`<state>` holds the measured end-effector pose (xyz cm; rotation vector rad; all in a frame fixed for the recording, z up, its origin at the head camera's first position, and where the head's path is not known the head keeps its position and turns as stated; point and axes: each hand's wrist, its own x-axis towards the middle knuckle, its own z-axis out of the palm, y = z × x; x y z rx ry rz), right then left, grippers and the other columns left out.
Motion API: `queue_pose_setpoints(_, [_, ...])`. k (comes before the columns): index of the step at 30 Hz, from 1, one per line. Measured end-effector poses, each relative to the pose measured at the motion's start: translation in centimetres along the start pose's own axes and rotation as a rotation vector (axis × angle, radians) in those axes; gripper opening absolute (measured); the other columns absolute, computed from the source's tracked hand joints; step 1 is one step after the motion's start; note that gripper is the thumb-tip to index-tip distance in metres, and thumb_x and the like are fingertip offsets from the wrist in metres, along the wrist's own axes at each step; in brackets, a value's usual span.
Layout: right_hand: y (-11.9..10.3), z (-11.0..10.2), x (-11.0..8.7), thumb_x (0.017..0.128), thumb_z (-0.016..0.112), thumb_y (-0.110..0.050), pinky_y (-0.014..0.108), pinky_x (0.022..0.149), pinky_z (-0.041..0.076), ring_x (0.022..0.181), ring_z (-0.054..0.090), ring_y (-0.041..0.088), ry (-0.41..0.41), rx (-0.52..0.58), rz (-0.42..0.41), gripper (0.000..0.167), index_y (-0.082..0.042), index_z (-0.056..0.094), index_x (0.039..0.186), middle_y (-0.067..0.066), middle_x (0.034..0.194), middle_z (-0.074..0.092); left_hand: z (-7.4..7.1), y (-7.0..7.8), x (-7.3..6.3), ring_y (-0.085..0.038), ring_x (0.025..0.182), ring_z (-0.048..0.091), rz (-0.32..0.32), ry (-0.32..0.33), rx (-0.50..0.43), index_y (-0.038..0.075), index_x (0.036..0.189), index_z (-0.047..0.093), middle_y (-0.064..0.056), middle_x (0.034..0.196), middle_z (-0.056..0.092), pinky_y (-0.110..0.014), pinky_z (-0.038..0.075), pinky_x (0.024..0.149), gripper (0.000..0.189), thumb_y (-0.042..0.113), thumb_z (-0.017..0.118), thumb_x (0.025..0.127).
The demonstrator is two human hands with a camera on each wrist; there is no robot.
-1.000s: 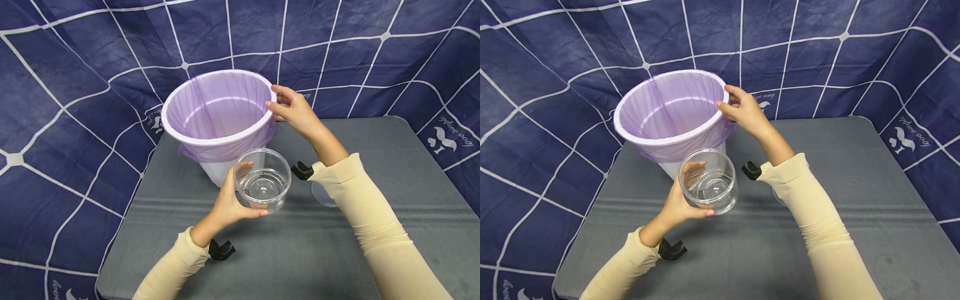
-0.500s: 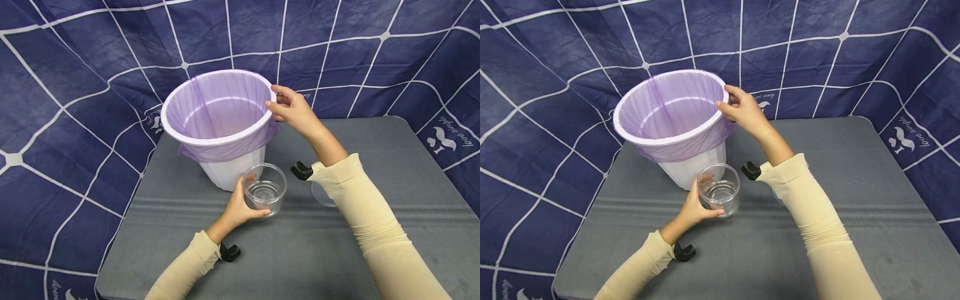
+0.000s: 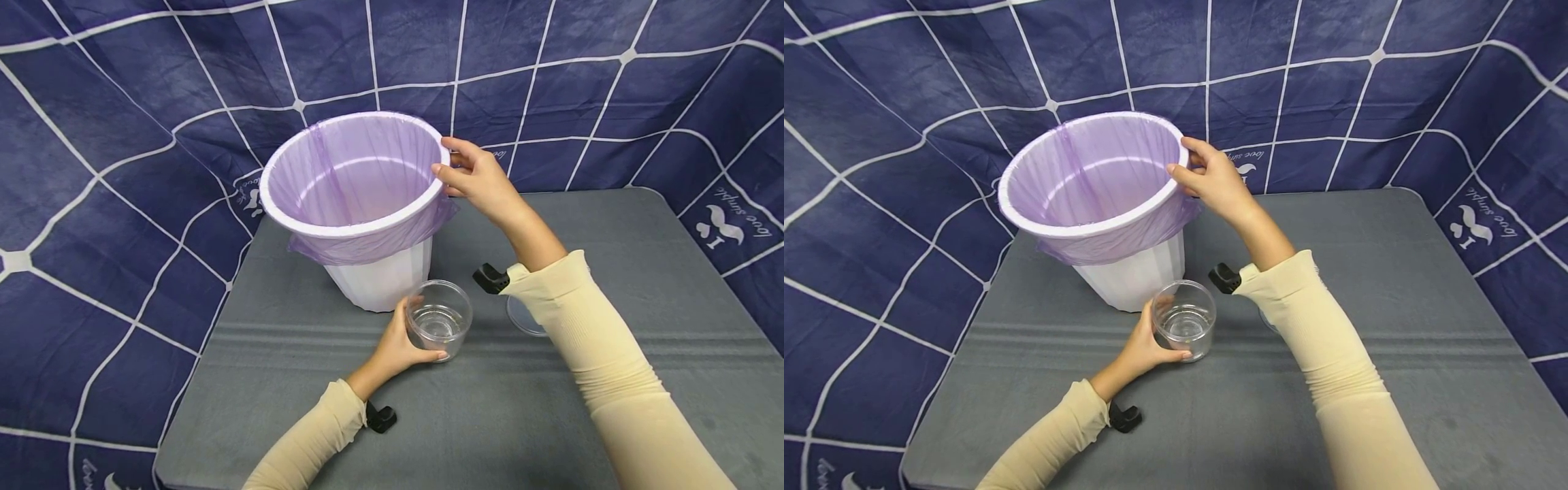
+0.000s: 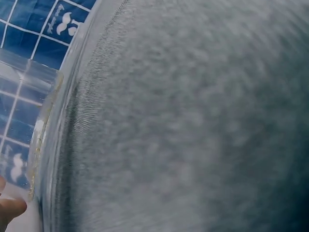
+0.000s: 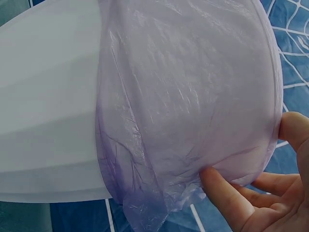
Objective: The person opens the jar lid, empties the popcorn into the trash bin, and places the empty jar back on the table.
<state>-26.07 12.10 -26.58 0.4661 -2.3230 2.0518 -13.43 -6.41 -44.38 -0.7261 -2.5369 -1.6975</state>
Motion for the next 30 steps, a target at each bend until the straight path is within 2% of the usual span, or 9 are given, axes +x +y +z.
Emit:
queue_pose_setpoints(3, [0.0, 0.1, 0.0, 0.086, 0.059, -0.011, 0.031, 0.079, 0.049, 0.104, 0.053, 0.027, 0.000, -0.002, -0.001, 0.056, -0.003, 0.035, 0.136, 0.020, 0.122, 0.048, 0.1, -0.4, -0.2, -0.031, 0.119, 0.038, -0.004, -0.001, -0.002, -0.005, 0.129, 0.026, -0.021, 0.129, 0.039, -0.040, 0.030, 0.099, 0.098, 0.010, 0.086, 0.053])
queue_pose_setpoints(10, [0.0, 0.2, -0.1, 0.086, 0.058, -0.010, 0.030, 0.078, 0.049, 0.103, 0.053, 0.026, 0.009, 0.007, -0.013, 0.056, -0.002, 0.035, 0.136, 0.021, 0.121, 0.049, 1.1, -4.2, -0.3, -0.027, 0.120, 0.037, -0.030, -0.014, 0.022, 0.008, 0.133, 0.023, -0.010, 0.132, 0.037, -0.042, 0.030, 0.098, 0.107, 0.025, 0.088, 0.050])
queue_pose_setpoints(14, [0.2, 0.1, -0.2, 0.087, 0.056, -0.012, 0.032, 0.079, 0.049, 0.104, 0.052, 0.029, 0.001, -0.027, -0.041, 0.054, -0.002, 0.034, 0.136, 0.020, 0.120, 0.048, 1.1, -4.6, -0.3, -0.024, 0.123, 0.033, -0.010, -0.042, 0.083, 0.011, 0.138, 0.015, -0.010, 0.135, 0.032, -0.040, 0.030, 0.100, 0.122, 0.030, 0.090, 0.043])
queue_pose_setpoints(17, [0.4, 0.0, -0.4, 0.089, 0.054, -0.017, 0.032, 0.083, 0.046, 0.105, 0.050, 0.026, 0.012, -0.141, -0.082, 0.052, -0.004, 0.036, 0.136, 0.016, 0.124, 0.044, 0.9, -4.4, -0.5, -0.025, 0.127, 0.025, 0.013, -0.046, 0.120, 0.009, 0.142, 0.005, -0.016, 0.139, 0.024, -0.042, 0.027, 0.102, 0.135, 0.032, 0.090, 0.040])
queue_pose_setpoints(19, [0.6, -0.2, -0.5, 0.090, 0.052, -0.022, 0.032, 0.086, 0.042, 0.106, 0.047, 0.023, 0.030, -0.230, -0.113, 0.050, -0.006, 0.038, 0.136, 0.013, 0.129, 0.040, 0.5, -4.1, -0.6, -0.025, 0.129, 0.021, 0.012, -0.037, 0.135, 0.009, 0.143, -0.001, -0.017, 0.142, 0.020, -0.044, 0.024, 0.102, 0.138, 0.039, 0.088, 0.042])
queue_pose_setpoints(21, [0.7, -0.4, -0.8, 0.092, 0.050, -0.025, 0.033, 0.086, 0.038, 0.108, 0.042, 0.021, 0.046, -0.294, -0.138, 0.049, -0.009, 0.038, 0.137, 0.009, 0.135, 0.034, 0.1, -3.7, -0.8, -0.025, 0.131, 0.017, 0.022, -0.024, 0.166, 0.011, 0.144, -0.002, -0.014, 0.144, 0.016, -0.047, 0.023, 0.102, 0.133, 0.053, 0.081, 0.049])
queue_pose_setpoints(24, [0.8, -0.8, -1.3, 0.093, 0.045, -0.024, 0.034, 0.095, 0.032, 0.120, 0.032, 0.018, 0.047, -0.295, -0.180, 0.051, -0.013, 0.030, 0.141, 0.005, 0.143, 0.025, -0.6, -2.9, -0.9, -0.025, 0.131, 0.017, 0.086, 0.000, 0.269, 0.012, 0.145, 0.002, -0.008, 0.146, 0.014, -0.051, 0.024, 0.100, 0.117, 0.071, 0.060, 0.062])
queue_pose_setpoints(27, [1.2, -1.1, -2.1, 0.094, 0.045, -0.024, 0.034, 0.103, 0.021, 0.130, 0.018, 0.012, 0.059, -0.347, -0.247, 0.055, -0.016, 0.022, 0.143, 0.002, 0.147, 0.017, -1.2, -1.9, -0.7, -0.027, 0.132, 0.015, 0.196, 0.015, 0.424, 0.008, 0.144, 0.009, -0.007, 0.148, 0.012, -0.053, 0.023, 0.100, 0.104, 0.076, 0.038, 0.071])
queue_pose_setpoints(30, [1.9, -1.2, -3.2, 0.093, 0.047, -0.029, 0.033, 0.106, 0.009, 0.133, 0.007, 0.009, 0.083, -0.474, -0.322, 0.059, -0.018, 0.020, 0.144, 0.001, 0.148, 0.011, -1.6, -0.9, -0.4, -0.028, 0.133, 0.013, 0.290, 0.016, 0.555, 0.006, 0.143, 0.015, -0.008, 0.148, 0.012, -0.050, 0.019, 0.103, 0.095, 0.073, 0.028, 0.078])
